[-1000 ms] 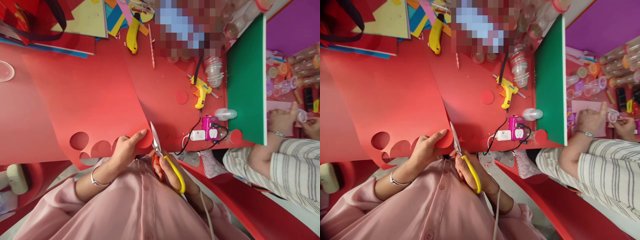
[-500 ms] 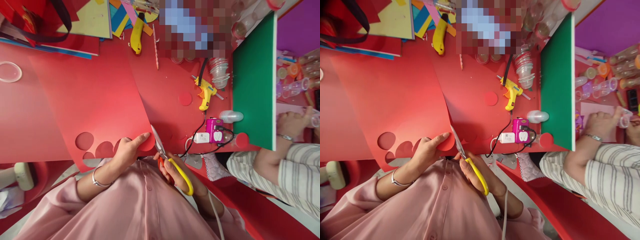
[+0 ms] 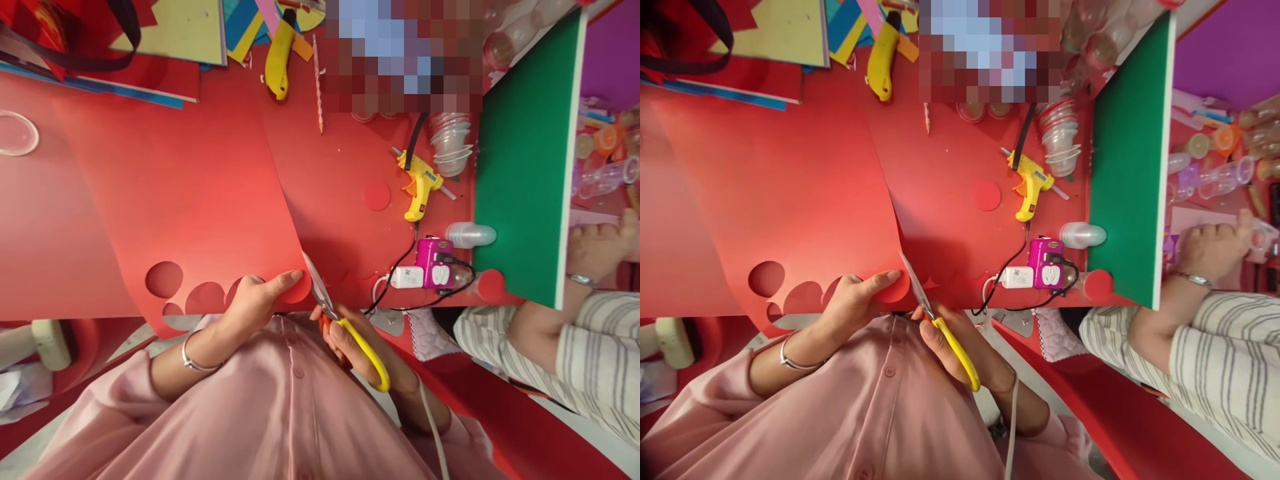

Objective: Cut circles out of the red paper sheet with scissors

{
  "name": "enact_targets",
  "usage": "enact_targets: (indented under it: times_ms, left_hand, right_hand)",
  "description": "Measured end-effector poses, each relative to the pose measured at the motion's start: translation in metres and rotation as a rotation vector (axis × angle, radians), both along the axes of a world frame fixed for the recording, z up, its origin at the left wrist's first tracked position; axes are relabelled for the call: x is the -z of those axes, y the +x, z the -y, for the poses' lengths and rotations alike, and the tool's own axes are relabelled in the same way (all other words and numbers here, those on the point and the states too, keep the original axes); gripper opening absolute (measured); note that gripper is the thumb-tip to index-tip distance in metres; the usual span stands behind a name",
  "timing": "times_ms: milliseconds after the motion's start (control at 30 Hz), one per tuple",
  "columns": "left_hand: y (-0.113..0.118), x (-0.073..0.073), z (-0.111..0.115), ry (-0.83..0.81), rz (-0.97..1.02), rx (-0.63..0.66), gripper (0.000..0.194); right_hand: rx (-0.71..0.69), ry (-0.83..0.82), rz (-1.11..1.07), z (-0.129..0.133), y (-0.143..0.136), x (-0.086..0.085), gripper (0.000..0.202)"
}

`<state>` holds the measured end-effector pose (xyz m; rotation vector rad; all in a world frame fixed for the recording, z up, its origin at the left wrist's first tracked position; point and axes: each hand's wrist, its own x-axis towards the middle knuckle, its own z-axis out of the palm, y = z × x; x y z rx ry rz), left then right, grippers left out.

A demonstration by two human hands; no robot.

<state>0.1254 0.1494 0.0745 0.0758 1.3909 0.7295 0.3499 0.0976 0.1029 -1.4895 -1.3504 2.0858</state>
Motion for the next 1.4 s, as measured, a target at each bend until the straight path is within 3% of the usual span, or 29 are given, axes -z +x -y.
enact_targets:
  times_ms: [267,567,833,1100,1400]
  left_hand:
    - [-0.002,0.000,0.001,0.010,0.012,0.039,0.044]
    - [-0.001,-0.002,0.000,0.000,0.009,0.008,0.040]
    - [-0.008,0.008,0.007,-0.069,-0.058,0.101,0.043]
    - [-0.006,-0.002,0.000,-0.102,-0.030,0.078,0.042]
    - [-0.008,-0.003,0.003,-0.104,-0.105,0.146,0.044]
  right_hand:
    - [-0.053,0.010,0.027,-0.008,0.002,-0.008,0.062]
    - [-0.114,0.031,-0.023,-0.014,0.008,-0.003,0.059]
    - [-0.100,0.078,-0.006,-0.013,0.013,-0.002,0.052]
    - [-0.162,0.065,-0.029,-0.009,0.016,0.003,0.049]
    - [-0.181,0.083,-0.029,-0.018,0.013,0.004,0.045]
